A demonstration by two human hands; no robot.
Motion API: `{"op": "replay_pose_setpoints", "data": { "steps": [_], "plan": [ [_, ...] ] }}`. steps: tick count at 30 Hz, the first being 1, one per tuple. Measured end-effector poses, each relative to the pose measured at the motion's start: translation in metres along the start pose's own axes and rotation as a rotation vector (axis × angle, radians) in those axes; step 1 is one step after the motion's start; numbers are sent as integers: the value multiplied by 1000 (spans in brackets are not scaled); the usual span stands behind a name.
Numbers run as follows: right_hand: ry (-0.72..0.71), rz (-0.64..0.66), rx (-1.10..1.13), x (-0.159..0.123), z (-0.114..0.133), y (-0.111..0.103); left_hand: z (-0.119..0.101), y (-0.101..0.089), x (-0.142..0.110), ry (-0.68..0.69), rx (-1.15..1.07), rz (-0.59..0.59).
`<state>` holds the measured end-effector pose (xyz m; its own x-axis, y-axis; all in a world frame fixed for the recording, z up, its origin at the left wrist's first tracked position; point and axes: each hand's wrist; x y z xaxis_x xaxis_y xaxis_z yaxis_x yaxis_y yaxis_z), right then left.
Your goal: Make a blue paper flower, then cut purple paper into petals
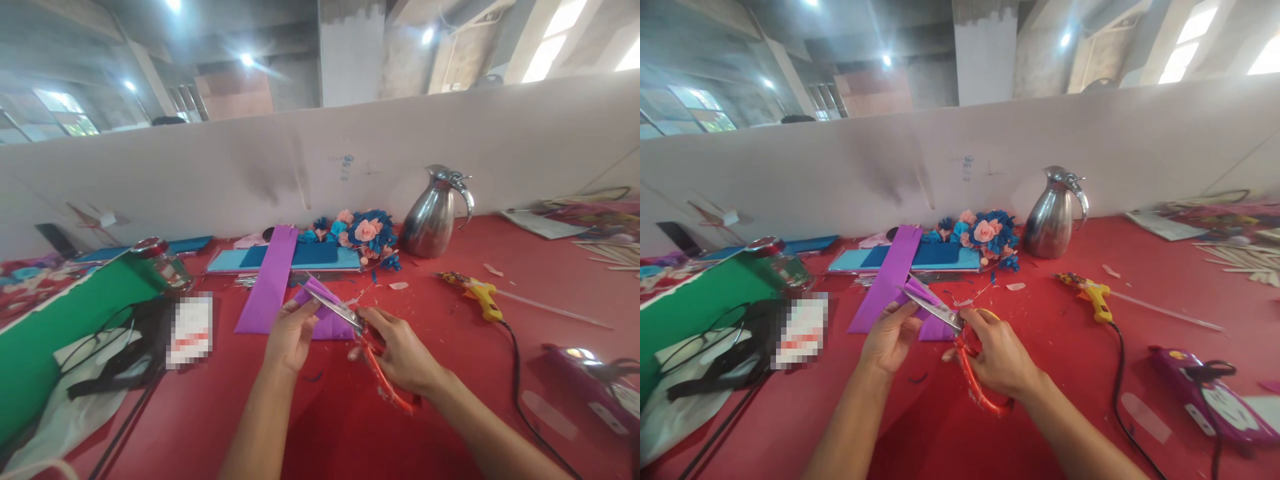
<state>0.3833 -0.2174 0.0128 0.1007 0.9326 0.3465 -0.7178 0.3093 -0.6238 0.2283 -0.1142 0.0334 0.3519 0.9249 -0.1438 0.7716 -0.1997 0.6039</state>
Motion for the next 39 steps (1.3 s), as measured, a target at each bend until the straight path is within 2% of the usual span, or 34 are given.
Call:
{"op": "replay_pose_setpoints", "data": {
  "steps": [5,11,23,33,39],
  "plan": [
    [34,44,1,-4,-2,3,-4,4,-3,-17,-37,-20],
    [20,21,-22,-5,-4,7,0,-1,-1,-19,-69,-18],
    [82,46,-92,-5,-1,6,4,-7,4,-47,-29,-16],
    [98,45,-182,-2,0,5,6,-9,8,-82,2,-67],
    [63,38,-148,1,0,-1,16,-4,3,-149,115,27]
  ]
}}
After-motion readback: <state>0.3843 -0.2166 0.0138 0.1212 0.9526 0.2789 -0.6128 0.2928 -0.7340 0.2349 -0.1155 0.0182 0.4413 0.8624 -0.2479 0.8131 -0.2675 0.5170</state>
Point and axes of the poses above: each hand's wrist, its own x-axis towards the middle knuckle, its own y-axis out of the palm, z = x × y, and after that the axes turned 4 degrees about -z, right-handed
